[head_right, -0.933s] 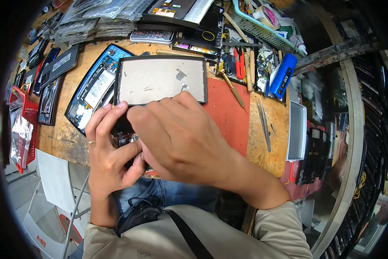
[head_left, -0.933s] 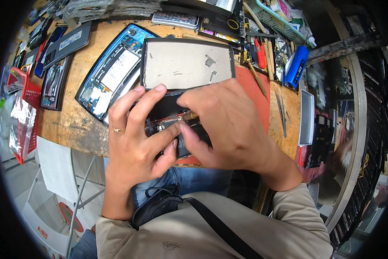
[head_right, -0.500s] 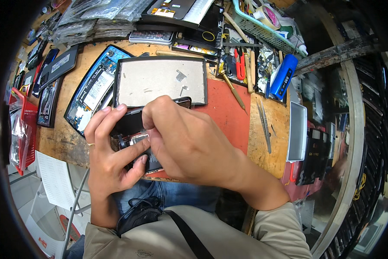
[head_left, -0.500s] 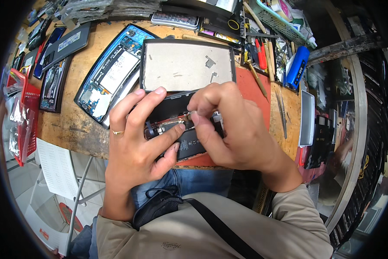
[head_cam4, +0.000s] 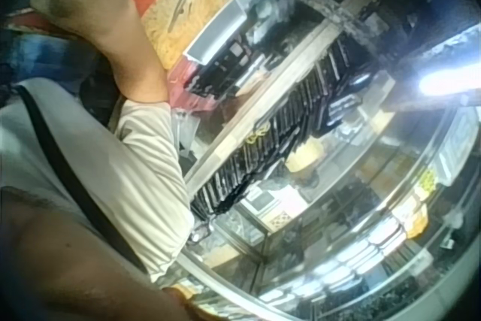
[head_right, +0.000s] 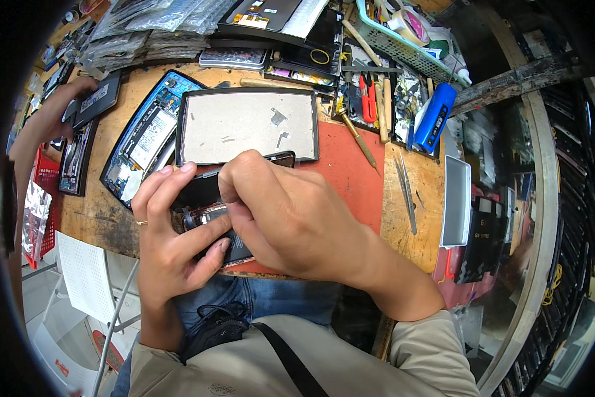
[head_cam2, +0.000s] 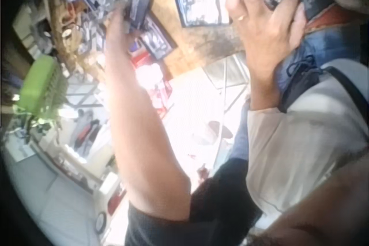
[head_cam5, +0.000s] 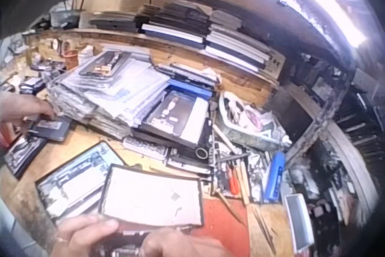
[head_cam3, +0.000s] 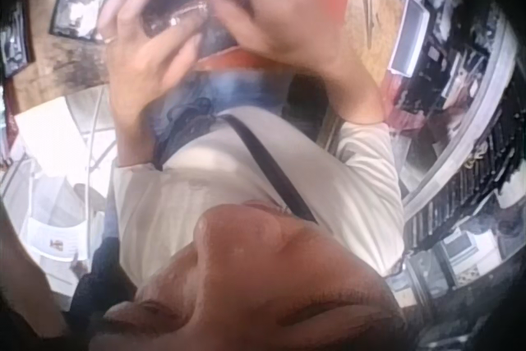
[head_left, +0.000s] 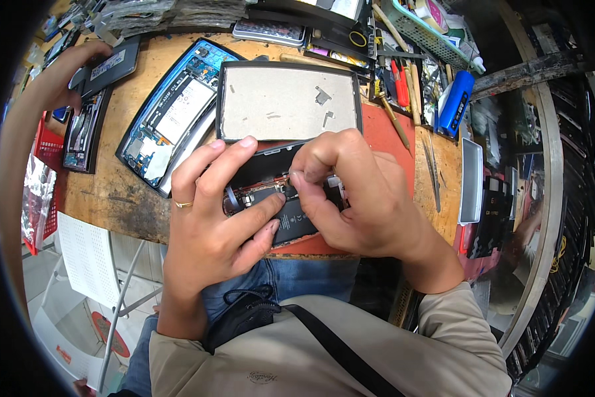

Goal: The person opens a smartphone and uses a screwdriver to remove screws from the internal frame. They manipulate internal components and connectors while the phone remains disassembled on the workbench.

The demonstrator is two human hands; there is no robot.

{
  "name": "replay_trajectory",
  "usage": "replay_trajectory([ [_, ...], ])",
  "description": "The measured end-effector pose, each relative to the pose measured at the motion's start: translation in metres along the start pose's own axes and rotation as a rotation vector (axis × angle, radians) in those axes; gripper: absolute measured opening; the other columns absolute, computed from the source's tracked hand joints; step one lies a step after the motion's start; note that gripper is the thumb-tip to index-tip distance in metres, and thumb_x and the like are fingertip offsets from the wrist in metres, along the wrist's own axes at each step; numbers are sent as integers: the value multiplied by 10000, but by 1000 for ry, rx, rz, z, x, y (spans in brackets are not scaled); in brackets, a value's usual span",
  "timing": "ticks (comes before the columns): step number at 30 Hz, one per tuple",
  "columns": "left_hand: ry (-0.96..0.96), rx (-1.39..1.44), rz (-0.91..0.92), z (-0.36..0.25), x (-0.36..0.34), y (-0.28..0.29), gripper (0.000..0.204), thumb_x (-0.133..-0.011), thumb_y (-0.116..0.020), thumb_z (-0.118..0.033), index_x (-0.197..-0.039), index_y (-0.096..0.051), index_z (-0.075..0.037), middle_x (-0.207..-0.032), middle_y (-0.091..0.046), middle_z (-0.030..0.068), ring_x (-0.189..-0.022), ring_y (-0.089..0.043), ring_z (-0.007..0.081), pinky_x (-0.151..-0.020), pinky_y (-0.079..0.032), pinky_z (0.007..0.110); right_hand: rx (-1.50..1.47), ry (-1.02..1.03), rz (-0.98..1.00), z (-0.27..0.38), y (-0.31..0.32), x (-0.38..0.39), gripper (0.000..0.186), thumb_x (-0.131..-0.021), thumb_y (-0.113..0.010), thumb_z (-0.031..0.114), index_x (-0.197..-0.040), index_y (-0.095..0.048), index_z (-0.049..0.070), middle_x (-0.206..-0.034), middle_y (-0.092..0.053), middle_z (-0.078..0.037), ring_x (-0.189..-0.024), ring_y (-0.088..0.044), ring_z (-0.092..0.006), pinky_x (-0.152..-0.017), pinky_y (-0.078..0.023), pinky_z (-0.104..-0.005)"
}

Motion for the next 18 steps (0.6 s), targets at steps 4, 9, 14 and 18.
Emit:
replay_trajectory([
  [4,24,-11,-11,0,-3,2,295,-696,-831,-226,-987,-857,-182,-1529,-538,142,-1400,-424,380,-1146,-424,477,2,36,-43,1,-1,1,257,-834,-708,-60,-1015,-537,1,-875,-599,-90,-714,-675,-287,-586,-528,-400],
  [9,23,-16,-17,-1,-2,2,303,-696,-831,-226,-995,-858,-182,-1530,-535,140,-1399,-423,381,-1141,-423,476,0,45,-34,4,1,0,286,-824,-707,-141,-1026,-550,-14,-875,-646,-103,-745,-706,-235,-646,-558,-336],
  [14,25,33,-26,-4,-4,7,242,-692,-849,-182,-930,-829,-143,-1490,-564,166,-1362,-475,398,-1127,-425,492,-34,10,-41,2,5,1,295,-854,-715,-162,-1016,-524,-6,-857,-666,-110,-764,-724,-201,-675,-570,-303],
  [18,58,84,-90,5,-3,14,255,-679,-894,-120,-888,-754,-80,-1428,-597,195,-1300,-551,427,-1097,-441,517,-143,-29,-53,4,8,1,286,-874,-719,-143,-997,-507,6,-860,-669,-115,-774,-726,-187,-676,-568,-296],
])
Point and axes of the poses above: each hand's wrist, its own x-axis away from the middle knuckle, its own y-axis out of the back of the hand, z = x × y, the point moved 10 cm from there along -x, towards the middle knuckle
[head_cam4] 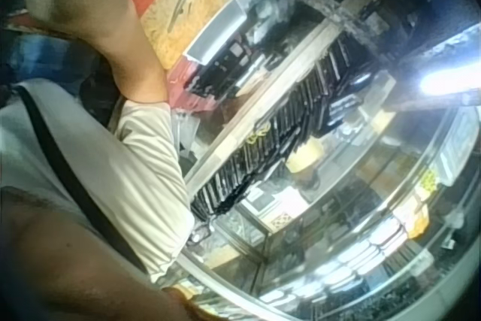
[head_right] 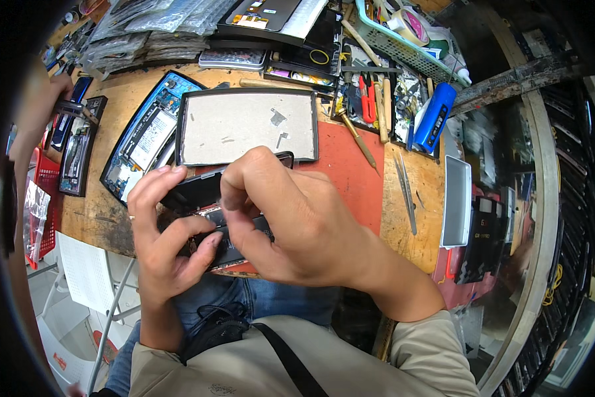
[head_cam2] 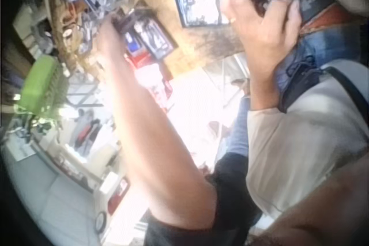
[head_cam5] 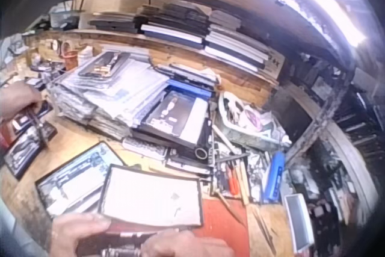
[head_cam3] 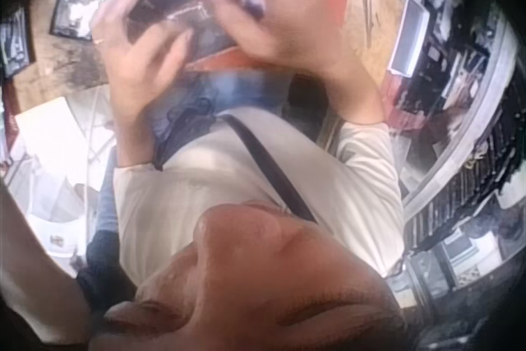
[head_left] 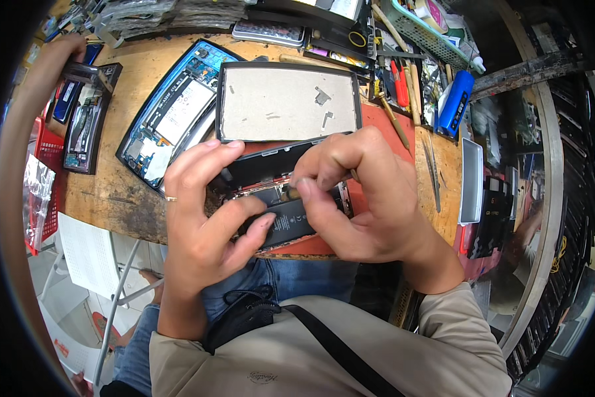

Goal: The person opens a smartphone and uses a screwdriver to remove screws from the internal frame. They manipulate internal components and connectors while the phone remains disassembled on the workbench.

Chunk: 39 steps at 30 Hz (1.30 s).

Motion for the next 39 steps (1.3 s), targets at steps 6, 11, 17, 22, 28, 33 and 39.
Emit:
replay_trajectory([
  [6,-5,-59,-29,1,0,-3,243,-710,-898,-133,-902,-756,-87,-1408,-607,174,-1298,-552,416,-1071,-463,499,54,28,15,2,0,-1,247,-891,-697,-137,-1012,-528,-4,-897,-682,-125,-796,-732,-184,-692,-575,-289],
  [11,-20,-62,-35,-1,-1,-3,268,-711,-903,-214,-892,-750,-90,-1408,-606,167,-1290,-553,415,-1066,-463,503,144,19,52,-4,-5,0,242,-867,-685,-155,-1025,-564,-17,-908,-689,-109,-782,-733,-207,-686,-585,-313],
  [17,-17,-45,6,0,1,-5,220,-771,-864,-210,-880,-730,-74,-1405,-596,191,-1290,-546,424,-1075,-453,515,103,51,73,1,-11,0,245,-860,-680,-164,-1028,-570,-24,-908,-686,-123,-798,-740,-217,-700,-596,-313],
  [22,9,-51,4,-2,1,-3,194,-750,-850,-138,-880,-727,-65,-1406,-590,205,-1288,-545,434,-1083,-442,515,91,46,44,2,-5,1,233,-876,-663,-160,-1040,-567,-26,-900,-679,-138,-818,-748,-222,-707,-600,-316],
  [28,-5,-51,-3,-3,-4,-6,198,-713,-863,-121,-882,-767,-87,-1418,-603,203,-1302,-542,441,-1112,-414,524,5,-136,-180,-17,50,0,342,-1018,-626,-39,-1339,-510,-32,-956,-651,-95,-787,-669,-119,-694,-554,-266],
  [33,57,-108,30,5,9,-4,73,-816,-753,-99,-849,-707,-53,-1473,-555,227,-1363,-482,460,-1145,-375,547,613,-356,26,-64,88,10,276,-986,-683,158,-1218,-583,48,-727,-655,-187,-690,-676,-426,-615,-505,-512],
  [39,45,-82,80,14,14,-14,192,-978,-607,-183,-875,-603,-21,-1481,-505,284,-1358,-464,482,-1144,-351,585,836,-386,128,-89,72,20,206,-883,-664,66,-1050,-615,-45,-785,-725,-208,-767,-753,-405,-655,-587,-502],
])
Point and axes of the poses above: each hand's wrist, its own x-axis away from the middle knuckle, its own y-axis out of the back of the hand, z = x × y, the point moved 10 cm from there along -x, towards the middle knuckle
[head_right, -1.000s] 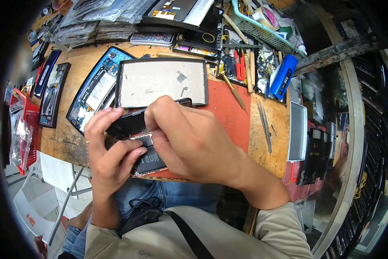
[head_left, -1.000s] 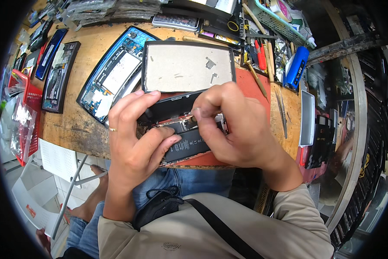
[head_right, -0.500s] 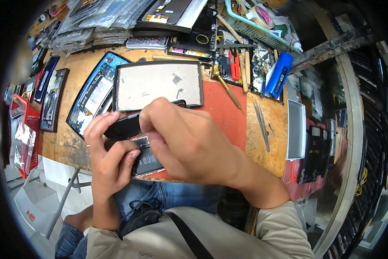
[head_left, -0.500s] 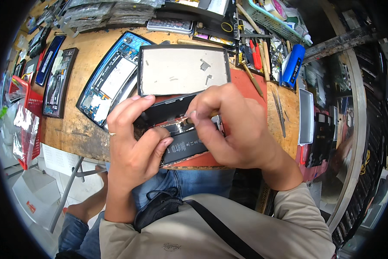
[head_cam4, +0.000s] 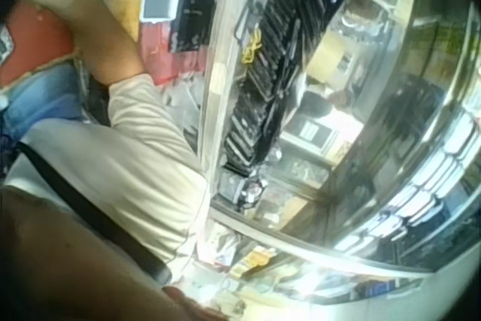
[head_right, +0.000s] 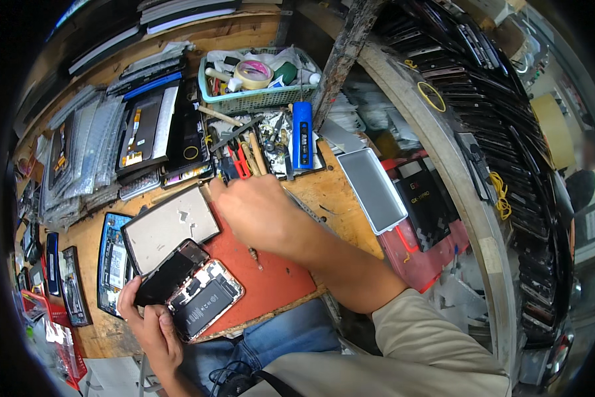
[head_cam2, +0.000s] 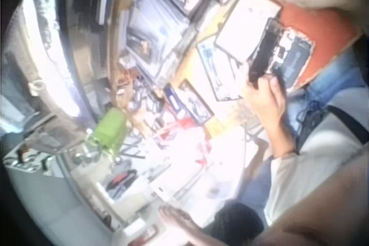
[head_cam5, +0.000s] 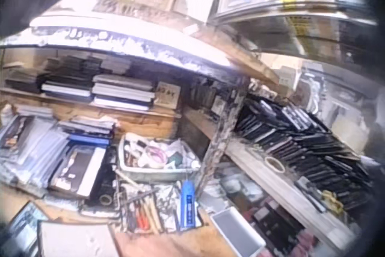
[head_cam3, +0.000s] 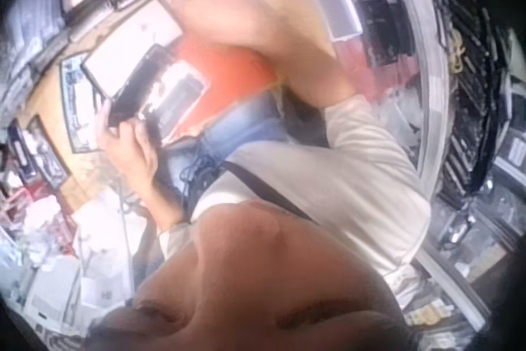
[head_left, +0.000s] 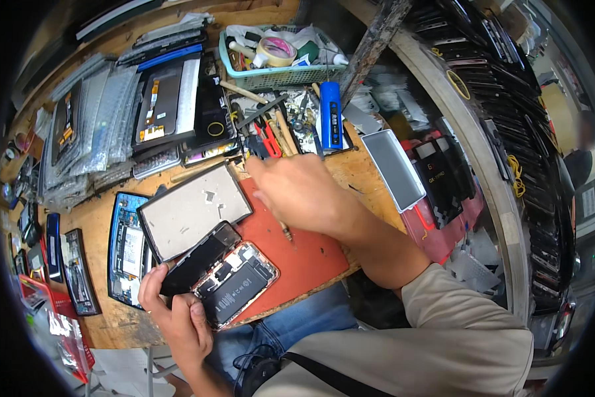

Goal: The person opens a smartphone and uses a screwdriver to remove screws from the internal frame. They manipulate internal components and connectors while the phone remains disassembled on the workbench.

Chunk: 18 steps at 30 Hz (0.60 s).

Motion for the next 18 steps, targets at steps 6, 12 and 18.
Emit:
replay_trajectory([
  [6,18,67,6,-1,0,4,147,-955,-637,-157,-898,-614,-23,-1486,-487,286,-1361,-455,485,-1149,-334,588,-55,-338,-157,-80,81,-11,245,-957,-746,264,-1027,-697,34,-852,-756,-201,-862,-750,-405,-763,-563,-540],
  [12,49,150,-20,0,-5,4,124,-920,-680,-127,-889,-630,-17,-1463,-506,268,-1337,-471,476,-1133,-349,580,-113,-359,-204,-129,125,-29,265,-929,-766,251,-1045,-741,14,-821,-734,-149,-782,-713,-303,-743,-551,-420],
  [18,28,141,-45,-3,-7,4,121,-919,-700,-115,-880,-640,-18,-1454,-523,240,-1329,-479,457,-1121,-363,565,230,-431,-61,-158,73,-63,270,-928,-686,238,-1087,-790,46,-1094,-785,-180,-1100,-722,-414,-936,-558,-525],
])
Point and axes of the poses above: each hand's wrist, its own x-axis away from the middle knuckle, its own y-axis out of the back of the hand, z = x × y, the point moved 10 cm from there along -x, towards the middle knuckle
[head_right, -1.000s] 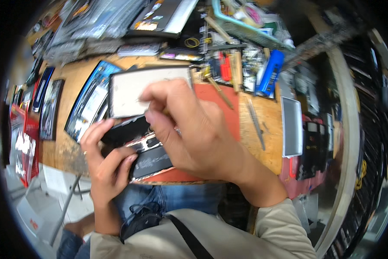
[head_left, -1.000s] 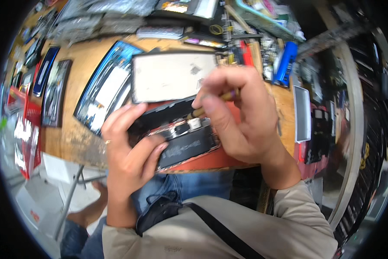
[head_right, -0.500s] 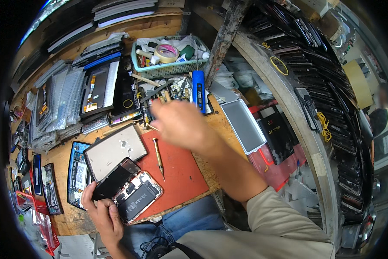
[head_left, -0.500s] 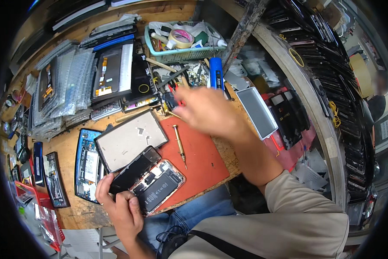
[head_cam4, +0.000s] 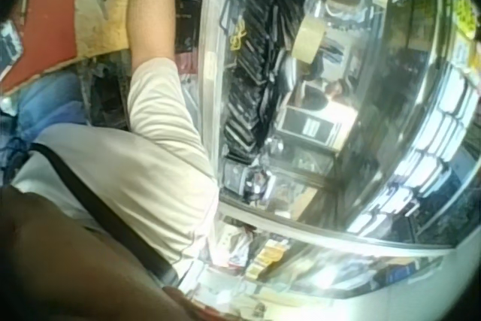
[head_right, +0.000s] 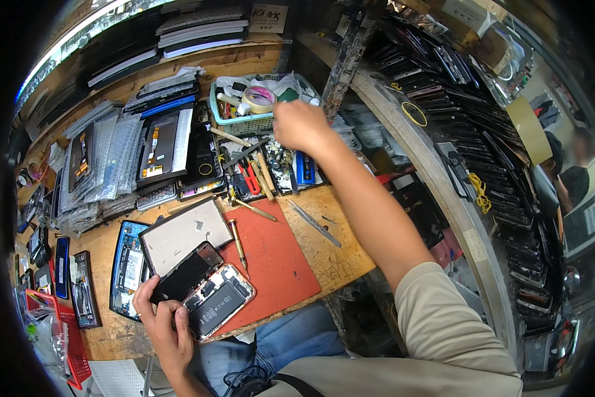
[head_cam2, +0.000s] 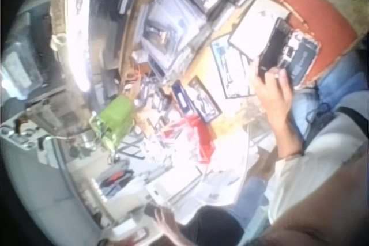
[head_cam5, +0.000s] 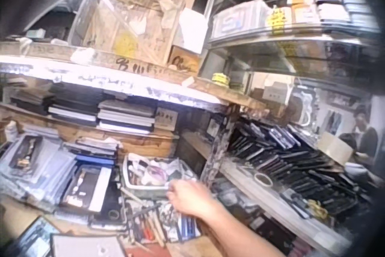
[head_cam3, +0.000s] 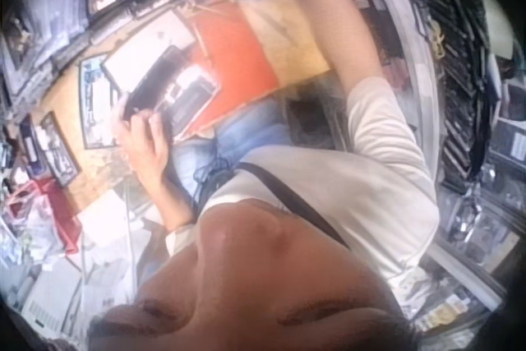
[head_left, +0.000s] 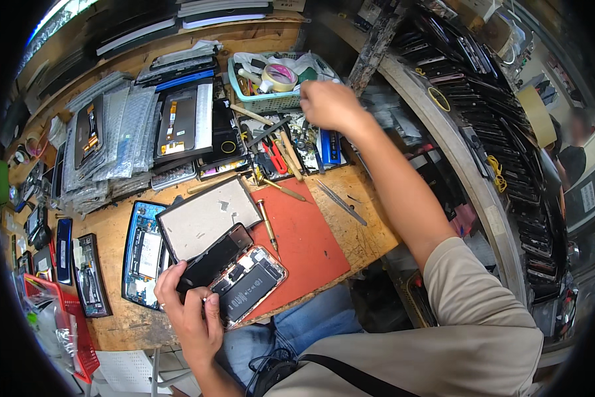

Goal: The person opens a smartphone and uses a screwdriver to remove screws from the internal frame. They manipulate internal components and connectors while the phone remains disassembled on the workbench.

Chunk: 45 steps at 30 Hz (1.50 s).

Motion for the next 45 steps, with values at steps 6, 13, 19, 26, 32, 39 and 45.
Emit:
replay_trajectory([
  [6,-10,-4,-21,1,2,4,90,-850,-753,-58,-859,-667,-31,-1454,-545,212,-1344,-483,444,-1121,-372,540,504,59,99,18,-84,-14,256,-867,-708,148,-1093,-788,61,-1139,-791,-149,-1215,-632,-346,-1045,-358,-533],
  [13,-24,57,-14,-2,2,5,107,-882,-715,-70,-850,-640,0,-1473,-544,238,-1371,-461,453,-1149,-336,556,-241,39,-276,-1,-17,6,288,-919,-720,159,-1191,-743,68,-1111,-748,-218,-1165,-597,-442,-987,-420,-573],
  [19,-28,41,-37,-1,2,6,101,-869,-740,-90,-861,-675,-13,-1456,-540,243,-1333,-485,459,-1115,-380,551,-1395,-107,-35,15,-2,2,478,-1007,-689,112,-1446,-552,-18,-932,-707,-114,-889,-689,-153,-721,-561,-359],
  [26,-53,63,-32,-2,3,6,99,-867,-741,-92,-865,-675,-18,-1441,-555,248,-1325,-494,465,-1112,-380,557,-251,156,-1,13,43,43,415,-905,-753,61,-1281,-617,-52,-940,-737,-206,-919,-742,-336,-819,-581,-441],
  [32,-76,37,-34,-2,6,8,121,-873,-741,-123,-853,-676,-23,-1452,-553,246,-1321,-498,464,-1108,-380,561,-386,385,-147,38,82,85,240,-846,-746,19,-1085,-734,1,-894,-714,-149,-862,-704,-340,-801,-566,-407],
  [39,-73,49,-39,-2,5,7,114,-867,-738,-119,-854,-675,-24,-1455,-555,237,-1319,-501,461,-1103,-380,555,-1224,363,-190,45,120,110,133,-890,-780,-27,-978,-693,22,-1183,-712,-117,-1001,-666,-121,-884,-535,-281],
  [45,-71,34,-45,-1,6,8,94,-855,-737,-94,-854,-676,-22,-1454,-554,235,-1321,-500,456,-1098,-385,548,-1054,473,-281,69,121,113,206,-927,-641,-101,-1049,-784,-16,-1279,-725,-116,-1156,-679,-168,-958,-535,-281],
])
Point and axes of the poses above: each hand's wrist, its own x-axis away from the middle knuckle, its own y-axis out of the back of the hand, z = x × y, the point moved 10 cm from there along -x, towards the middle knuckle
